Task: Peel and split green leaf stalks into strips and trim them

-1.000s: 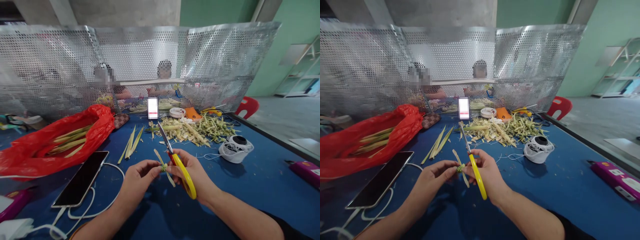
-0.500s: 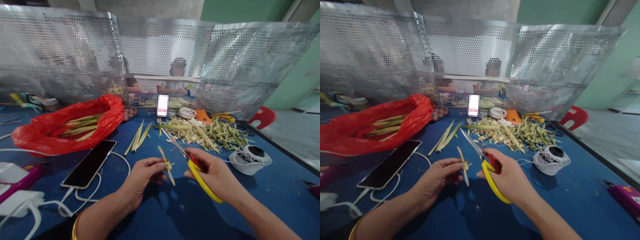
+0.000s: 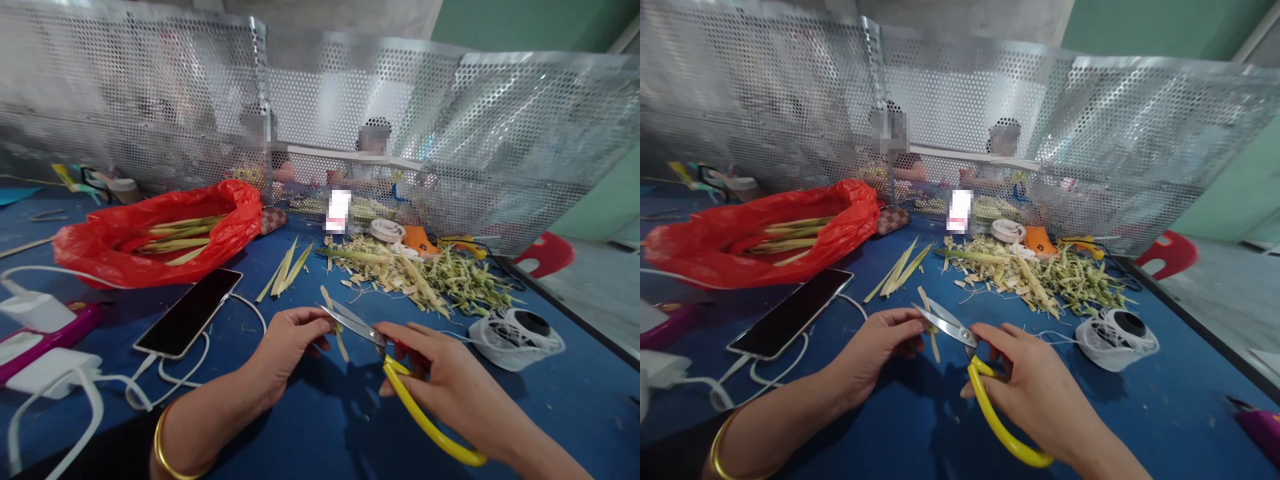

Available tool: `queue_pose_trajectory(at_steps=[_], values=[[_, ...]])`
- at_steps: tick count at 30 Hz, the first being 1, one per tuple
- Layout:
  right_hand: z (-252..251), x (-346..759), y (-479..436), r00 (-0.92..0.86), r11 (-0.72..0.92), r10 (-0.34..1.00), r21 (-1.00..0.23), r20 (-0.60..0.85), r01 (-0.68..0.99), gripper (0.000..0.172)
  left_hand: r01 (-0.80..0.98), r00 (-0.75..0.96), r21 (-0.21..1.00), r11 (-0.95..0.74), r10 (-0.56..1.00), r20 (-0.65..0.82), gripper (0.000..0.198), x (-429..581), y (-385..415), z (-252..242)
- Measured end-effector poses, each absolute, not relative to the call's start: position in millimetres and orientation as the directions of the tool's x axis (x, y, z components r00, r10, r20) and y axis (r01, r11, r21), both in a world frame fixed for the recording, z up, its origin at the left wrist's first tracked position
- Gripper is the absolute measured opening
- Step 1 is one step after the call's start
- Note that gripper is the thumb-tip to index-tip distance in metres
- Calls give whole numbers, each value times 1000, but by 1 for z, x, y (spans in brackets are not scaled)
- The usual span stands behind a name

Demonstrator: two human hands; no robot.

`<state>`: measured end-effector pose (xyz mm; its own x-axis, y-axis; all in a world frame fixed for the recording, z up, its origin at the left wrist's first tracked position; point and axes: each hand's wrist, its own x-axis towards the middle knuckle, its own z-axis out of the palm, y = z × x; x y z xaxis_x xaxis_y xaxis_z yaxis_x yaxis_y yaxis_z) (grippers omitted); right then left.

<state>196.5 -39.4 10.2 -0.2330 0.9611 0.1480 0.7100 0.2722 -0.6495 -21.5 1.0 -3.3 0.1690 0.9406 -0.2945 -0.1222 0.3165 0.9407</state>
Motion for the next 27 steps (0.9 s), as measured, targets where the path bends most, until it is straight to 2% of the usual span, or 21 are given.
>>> queue_pose_trajectory(at_steps=[6, 14, 27], values=[[14, 194, -42, -266, 260, 961, -557, 72, 788, 46, -72, 192, 942, 328, 931, -310, 15, -21, 0, -2], [12, 194, -40, -285, 241, 959, -546, 5, 802, 36, -74, 199, 939, 336, 928, -316, 17, -21, 0, -2], [9, 197, -40, -292, 286, 954, -477, 63, 831, 45, -51, 212, 947, 319, 930, -301, 15, -21, 1, -4]])
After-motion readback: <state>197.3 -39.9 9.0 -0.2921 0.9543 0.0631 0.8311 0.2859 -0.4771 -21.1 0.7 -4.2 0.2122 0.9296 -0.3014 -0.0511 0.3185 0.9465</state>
